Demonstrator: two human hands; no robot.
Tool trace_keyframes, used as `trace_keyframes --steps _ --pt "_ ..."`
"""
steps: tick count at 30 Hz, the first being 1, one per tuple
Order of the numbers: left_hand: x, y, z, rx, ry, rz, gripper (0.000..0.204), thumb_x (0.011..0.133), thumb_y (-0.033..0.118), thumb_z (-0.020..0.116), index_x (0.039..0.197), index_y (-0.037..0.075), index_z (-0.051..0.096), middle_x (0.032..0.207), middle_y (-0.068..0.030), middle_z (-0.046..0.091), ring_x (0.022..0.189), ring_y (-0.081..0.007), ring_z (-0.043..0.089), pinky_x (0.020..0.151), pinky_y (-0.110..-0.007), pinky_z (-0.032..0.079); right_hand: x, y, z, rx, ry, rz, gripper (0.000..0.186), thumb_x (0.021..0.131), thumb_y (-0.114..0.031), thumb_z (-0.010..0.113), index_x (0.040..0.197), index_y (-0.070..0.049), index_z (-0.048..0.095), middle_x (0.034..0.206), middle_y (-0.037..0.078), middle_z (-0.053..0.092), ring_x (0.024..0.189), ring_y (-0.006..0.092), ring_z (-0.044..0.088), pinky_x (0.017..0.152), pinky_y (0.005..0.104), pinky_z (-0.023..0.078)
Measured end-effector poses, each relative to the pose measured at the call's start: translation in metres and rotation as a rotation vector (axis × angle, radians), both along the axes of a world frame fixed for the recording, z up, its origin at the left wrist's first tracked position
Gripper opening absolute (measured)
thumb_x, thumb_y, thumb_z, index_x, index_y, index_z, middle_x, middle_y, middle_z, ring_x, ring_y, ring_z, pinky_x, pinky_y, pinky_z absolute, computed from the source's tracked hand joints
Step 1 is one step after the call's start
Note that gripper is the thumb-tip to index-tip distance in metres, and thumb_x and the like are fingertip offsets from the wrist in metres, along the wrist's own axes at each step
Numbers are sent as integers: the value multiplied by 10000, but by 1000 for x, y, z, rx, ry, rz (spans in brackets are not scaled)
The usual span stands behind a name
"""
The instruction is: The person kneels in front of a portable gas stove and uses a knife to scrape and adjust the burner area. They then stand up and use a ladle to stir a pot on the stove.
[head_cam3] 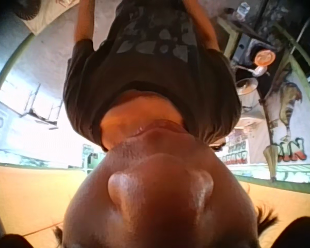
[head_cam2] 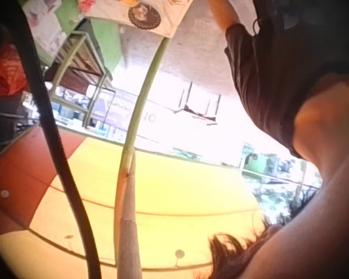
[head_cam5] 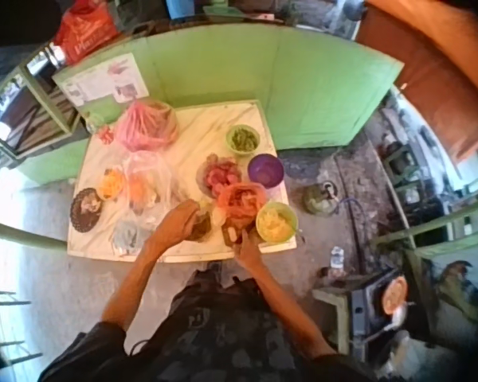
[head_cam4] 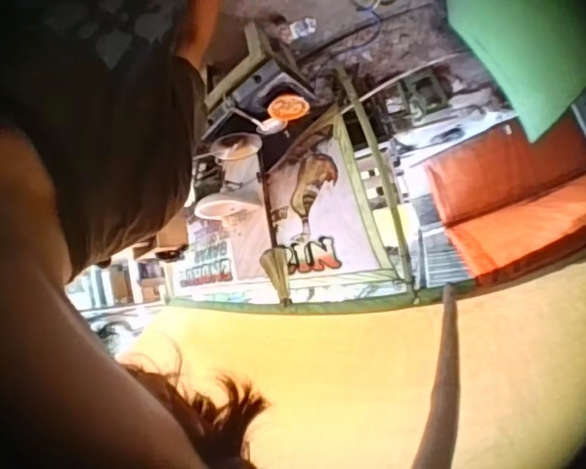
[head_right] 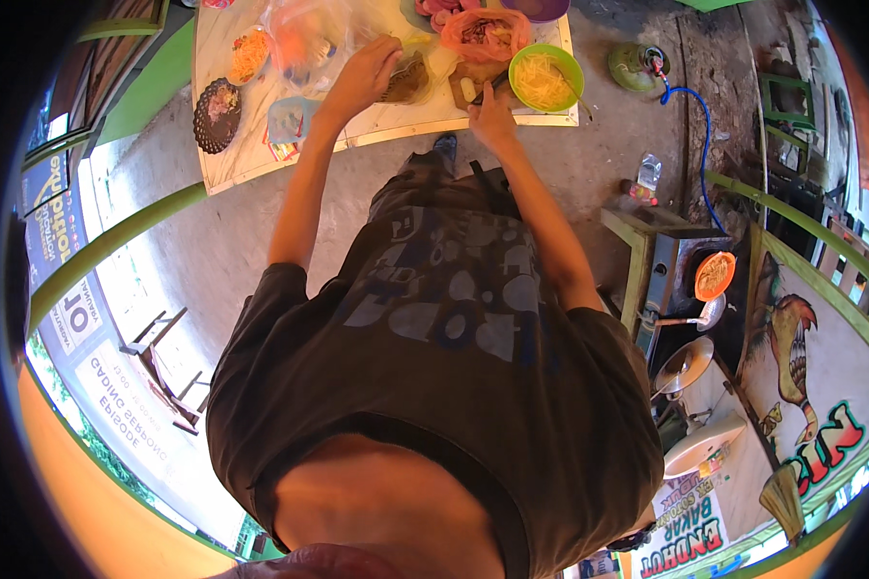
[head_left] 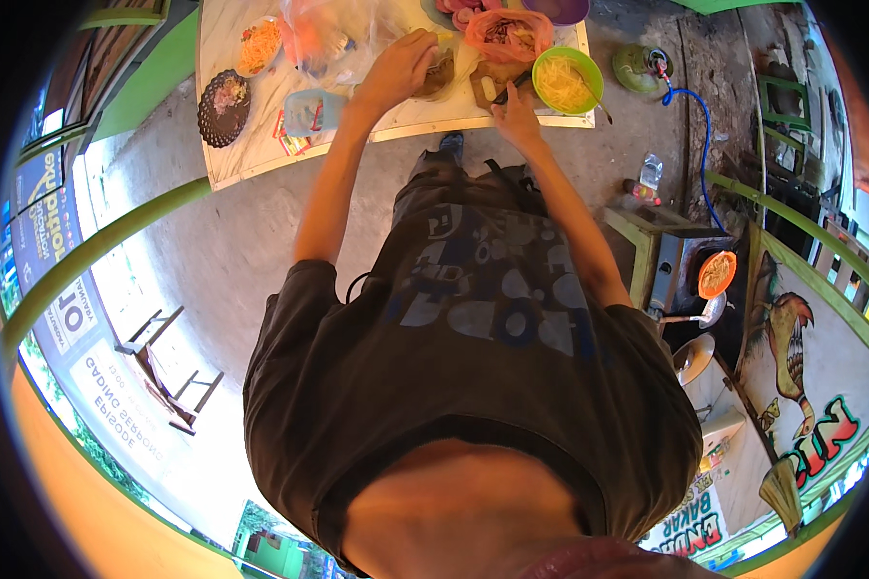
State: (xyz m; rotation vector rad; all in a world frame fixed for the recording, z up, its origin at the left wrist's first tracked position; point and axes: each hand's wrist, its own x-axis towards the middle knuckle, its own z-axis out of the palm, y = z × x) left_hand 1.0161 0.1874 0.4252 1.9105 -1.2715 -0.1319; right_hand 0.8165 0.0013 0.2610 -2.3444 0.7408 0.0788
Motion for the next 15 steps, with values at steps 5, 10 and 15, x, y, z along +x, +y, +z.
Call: trace_keyframes --steps 5,10,15 --pt "1 -9 1 76 57 26 166 1040 160 575 1050 -4 599 954 -215 614 877 -436 618 801 -474 504 0 4 -40 -101 -179 -71 414 971 -228 711 1307 -84 517 1251 317 520 1015 535 653 848 604 564" --pt "11 -12 -7 82 86 77 229 1039 223 608 1034 -5 627 919 -199 667 867 -407 663 788 -468 522 -25 12 -41 -46 -118 -84 249 975 -120 682 1106 -66 477 1137 303 555 925 523 647 790 579 565" --pt "16 -11 -13 55 137 99 225 1033 256 641 1112 51 691 970 -164 728 889 -394 707 780 -465 550 -35 30 1 405 -139 -344 291 928 -19 626 1183 -44 487 912 241 635 902 380 713 754 481 569"
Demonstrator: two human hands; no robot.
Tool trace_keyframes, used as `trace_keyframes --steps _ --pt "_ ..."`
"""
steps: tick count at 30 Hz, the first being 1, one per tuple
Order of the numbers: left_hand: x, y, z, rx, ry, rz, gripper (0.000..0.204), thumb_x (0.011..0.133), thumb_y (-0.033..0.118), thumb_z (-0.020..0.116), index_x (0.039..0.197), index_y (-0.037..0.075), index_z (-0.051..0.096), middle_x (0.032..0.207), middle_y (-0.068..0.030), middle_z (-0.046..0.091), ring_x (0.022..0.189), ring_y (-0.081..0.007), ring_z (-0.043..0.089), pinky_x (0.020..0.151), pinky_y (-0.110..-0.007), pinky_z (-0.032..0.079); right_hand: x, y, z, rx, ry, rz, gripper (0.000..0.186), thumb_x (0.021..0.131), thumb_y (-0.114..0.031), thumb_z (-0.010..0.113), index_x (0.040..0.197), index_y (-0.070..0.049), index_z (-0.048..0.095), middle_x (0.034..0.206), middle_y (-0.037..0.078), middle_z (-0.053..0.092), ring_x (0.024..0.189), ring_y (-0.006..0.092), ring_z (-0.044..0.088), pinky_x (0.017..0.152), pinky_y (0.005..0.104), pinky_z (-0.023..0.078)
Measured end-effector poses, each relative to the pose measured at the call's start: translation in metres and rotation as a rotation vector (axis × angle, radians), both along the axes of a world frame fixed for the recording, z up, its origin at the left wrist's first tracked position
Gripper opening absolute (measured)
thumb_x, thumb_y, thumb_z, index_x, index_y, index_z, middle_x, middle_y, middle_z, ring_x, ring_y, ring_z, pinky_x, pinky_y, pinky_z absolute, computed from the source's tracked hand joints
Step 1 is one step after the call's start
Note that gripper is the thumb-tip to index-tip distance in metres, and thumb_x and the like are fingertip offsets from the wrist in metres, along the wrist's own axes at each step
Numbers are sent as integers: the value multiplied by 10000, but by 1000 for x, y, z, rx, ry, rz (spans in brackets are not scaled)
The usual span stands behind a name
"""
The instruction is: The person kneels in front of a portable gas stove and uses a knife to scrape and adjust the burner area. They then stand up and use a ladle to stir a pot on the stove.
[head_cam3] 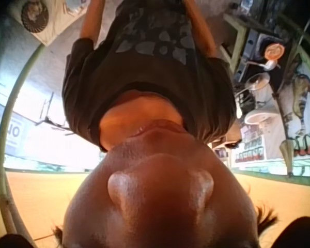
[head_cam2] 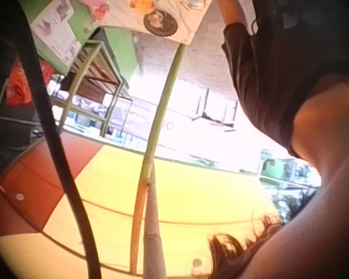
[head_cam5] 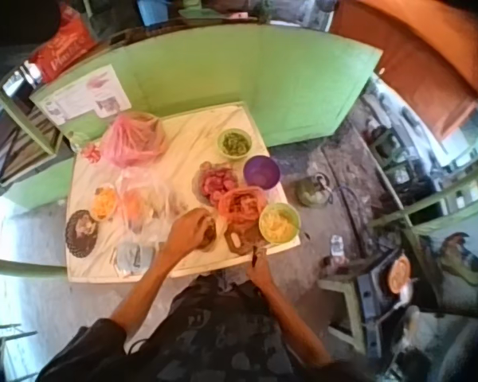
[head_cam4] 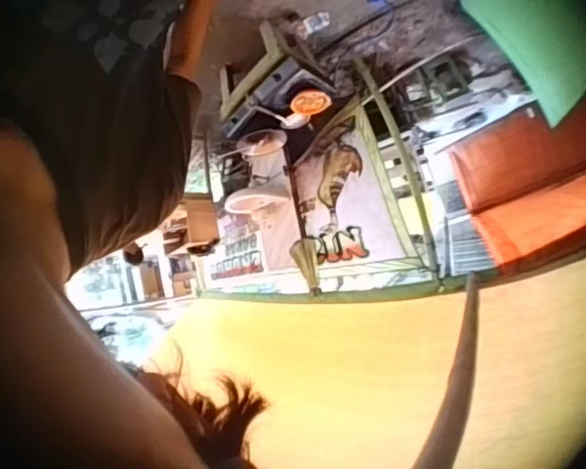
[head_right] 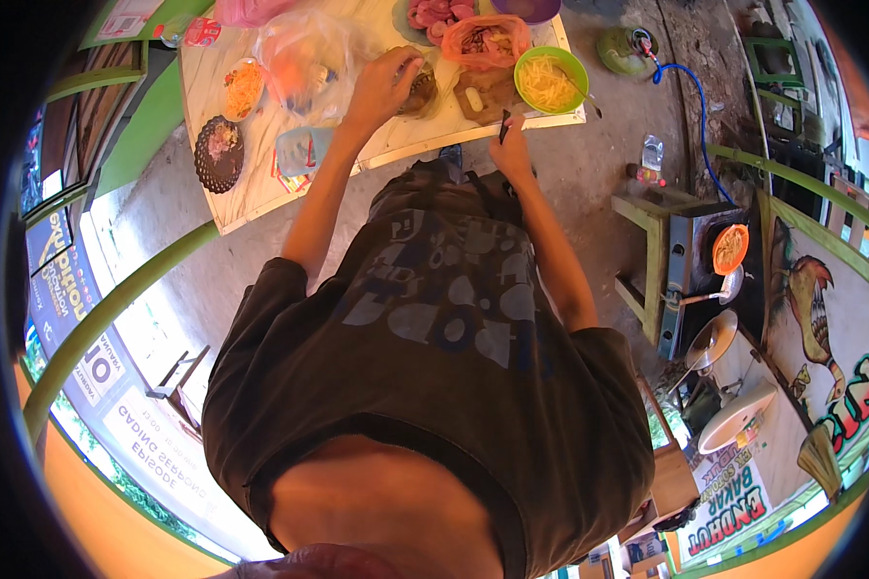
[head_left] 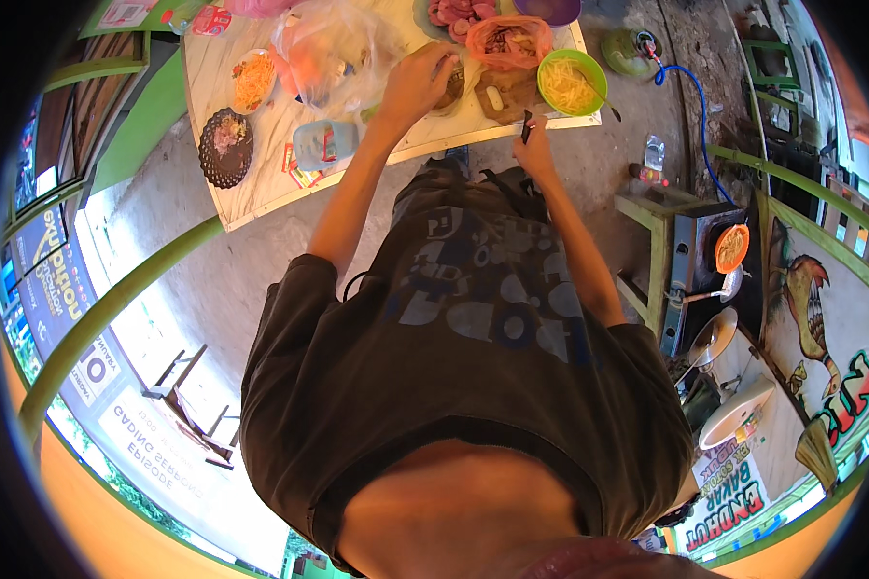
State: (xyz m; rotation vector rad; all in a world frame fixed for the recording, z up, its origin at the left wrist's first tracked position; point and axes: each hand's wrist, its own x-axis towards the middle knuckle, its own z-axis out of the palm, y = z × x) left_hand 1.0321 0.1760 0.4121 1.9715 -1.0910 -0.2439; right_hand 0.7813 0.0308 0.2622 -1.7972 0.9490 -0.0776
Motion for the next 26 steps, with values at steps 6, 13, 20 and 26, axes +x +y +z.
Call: trace_keyframes --steps 6,13,20,26 --pt "-1 -17 6 -35 -24 -2 209 1014 259 662 1083 72 725 960 -141 736 875 -365 726 766 -462 561 -51 10 -6 323 -105 -102 334 959 -67 619 1281 2 561 899 82 659 605 158 599 552 307 493" --pt "5 -28 0 48 -64 27 248 1002 278 679 1088 52 736 975 -155 738 873 -361 731 767 -458 572 -83 22 32 92 12 -74 237 1087 -262 620 1130 -34 670 783 -28 565 670 59 483 600 247 381" --pt "20 -38 -12 -1 8 -12 244 1008 249 641 1060 23 717 940 -180 752 865 -378 721 787 -442 562 -79 15 63 183 -129 -108 263 1085 -284 637 1096 -22 663 748 20 605 702 107 552 639 308 437" --pt "18 -41 1 124 -21 -44 326 976 325 680 1164 60 665 917 -185 749 861 -391 719 809 -478 558 -64 18 75 147 -107 -98 261 1081 -292 644 1136 -38 665 796 51 649 743 129 608 689 308 475"
